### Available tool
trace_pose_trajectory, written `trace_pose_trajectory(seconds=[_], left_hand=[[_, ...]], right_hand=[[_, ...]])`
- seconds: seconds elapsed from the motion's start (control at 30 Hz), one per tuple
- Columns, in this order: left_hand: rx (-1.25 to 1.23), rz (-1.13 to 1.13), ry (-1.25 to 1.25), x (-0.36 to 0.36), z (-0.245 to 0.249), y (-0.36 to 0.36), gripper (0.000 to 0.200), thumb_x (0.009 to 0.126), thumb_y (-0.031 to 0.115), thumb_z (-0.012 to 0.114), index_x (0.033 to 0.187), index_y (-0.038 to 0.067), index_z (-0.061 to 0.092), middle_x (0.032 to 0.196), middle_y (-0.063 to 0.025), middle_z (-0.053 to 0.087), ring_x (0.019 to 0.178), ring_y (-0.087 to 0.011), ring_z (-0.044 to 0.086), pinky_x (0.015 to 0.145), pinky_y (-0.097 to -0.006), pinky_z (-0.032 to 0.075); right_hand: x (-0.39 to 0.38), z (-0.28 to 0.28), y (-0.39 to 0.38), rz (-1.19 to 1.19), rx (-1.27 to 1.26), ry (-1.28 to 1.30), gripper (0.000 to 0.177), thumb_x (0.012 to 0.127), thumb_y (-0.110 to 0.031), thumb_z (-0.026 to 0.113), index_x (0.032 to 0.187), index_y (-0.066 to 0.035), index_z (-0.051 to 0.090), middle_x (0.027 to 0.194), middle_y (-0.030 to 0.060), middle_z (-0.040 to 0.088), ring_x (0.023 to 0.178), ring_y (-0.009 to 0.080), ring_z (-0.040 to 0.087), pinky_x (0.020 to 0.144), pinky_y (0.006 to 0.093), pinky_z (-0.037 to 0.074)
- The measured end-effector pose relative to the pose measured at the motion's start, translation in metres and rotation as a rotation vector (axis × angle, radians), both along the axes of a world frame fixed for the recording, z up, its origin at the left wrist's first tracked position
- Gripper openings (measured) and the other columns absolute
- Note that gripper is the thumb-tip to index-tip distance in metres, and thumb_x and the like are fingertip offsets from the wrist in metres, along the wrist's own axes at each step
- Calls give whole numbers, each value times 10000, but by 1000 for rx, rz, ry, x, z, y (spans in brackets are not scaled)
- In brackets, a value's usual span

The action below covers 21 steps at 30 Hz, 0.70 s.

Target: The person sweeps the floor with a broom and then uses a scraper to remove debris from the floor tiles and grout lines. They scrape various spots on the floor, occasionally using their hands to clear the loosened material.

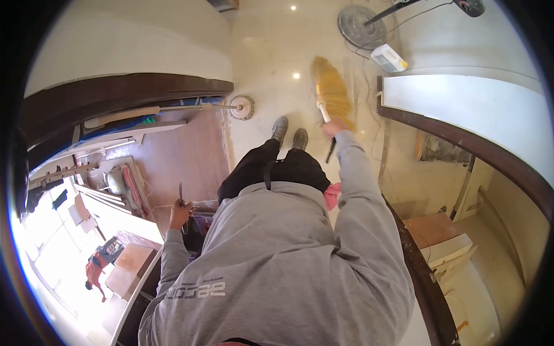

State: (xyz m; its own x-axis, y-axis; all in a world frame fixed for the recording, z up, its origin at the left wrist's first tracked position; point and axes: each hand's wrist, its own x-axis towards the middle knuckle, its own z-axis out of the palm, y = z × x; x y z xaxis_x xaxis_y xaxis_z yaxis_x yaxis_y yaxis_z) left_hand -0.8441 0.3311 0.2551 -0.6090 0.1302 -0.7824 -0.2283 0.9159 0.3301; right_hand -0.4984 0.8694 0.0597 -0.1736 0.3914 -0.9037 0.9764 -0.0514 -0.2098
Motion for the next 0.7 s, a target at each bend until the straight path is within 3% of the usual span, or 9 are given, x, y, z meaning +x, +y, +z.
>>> trace_pose_trajectory(seconds=[0.03, 0.13, 0.2, 0.3, 0.37, 0.47, 0.5, 0.63, 0.7], left_hand=[[-42, -21, 2, 9, -1, -6, 213, 838, 146, 652, 791, 32, 479, 696, -103, 660, 527, -154, 628, 447, -282, 488], [-81, -15, -39, 39, -10, -26, 211, 843, 170, 653, 812, 29, 499, 704, -92, 668, 516, -141, 620, 430, -278, 472], [-84, 13, -84, 59, -25, -38, 207, 845, 181, 652, 830, 28, 514, 708, -89, 672, 512, -135, 618, 420, -276, 462], [-162, 13, -230, 81, -43, -47, 191, 848, 184, 654, 934, 32, 576, 712, -77, 673, 513, -135, 619, 404, -273, 442], [-137, -2, -246, 93, -44, -31, 201, 847, 182, 654, 928, 18, 569, 715, -79, 675, 520, -137, 624, 413, -276, 448], [-100, -63, -250, 96, -51, -15, 215, 846, 175, 655, 900, -4, 550, 715, -85, 673, 537, -146, 632, 436, -289, 467], [-78, -100, -233, 93, -57, -12, 222, 846, 171, 656, 879, -13, 537, 712, -88, 670, 547, -152, 637, 451, -299, 482], [8, -88, -216, 64, -73, 3, 230, 840, 156, 659, 838, -18, 509, 718, -106, 672, 565, -163, 644, 479, -317, 501], [44, -47, -174, 43, -54, 26, 226, 835, 141, 655, 804, -2, 482, 714, -122, 667, 571, -168, 646, 482, -315, 498]], right_hand=[[23, 14, 2, -42, -25, 86, 208, 873, -176, 531, 740, -28, 592, 499, 83, 533, 388, 196, 535, 374, 363, 407], [103, 73, -2, -396, -119, 202, 124, 893, -114, 511, 966, -32, 571, 556, 14, 459, 355, 129, 421, 344, 318, 349], [164, 104, -15, -333, -46, 145, 283, 891, -150, 536, 1150, -73, 621, 627, 10, 502, 430, 111, 475, 383, 292, 393], [231, 157, -64, -245, 156, 81, 374, 878, -160, 568, 1233, -56, 630, 637, 41, 525, 429, 134, 494, 394, 329, 410], [217, 219, -95, -486, 34, 6, 428, 885, -142, 561, 1304, -65, 593, 611, 36, 499, 419, 140, 478, 389, 329, 405], [214, 240, -134, -669, -24, -10, 383, 891, -127, 547, 1261, -41, 594, 575, 35, 466, 408, 146, 464, 382, 333, 400], [211, 234, -142, -676, -23, -14, 383, 891, -127, 547, 1261, -41, 594, 575, 35, 466, 408, 146, 464, 382, 333, 400], [204, 143, -159, -828, -117, 70, 131, 894, -96, 511, 926, 4, 588, 538, 30, 471, 394, 155, 449, 366, 332, 342], [213, 51, -155, -531, -143, 75, 83, 865, -69, 545, 823, 3, 541, 509, 73, 467, 369, 215, 458, 357, 372, 357]])
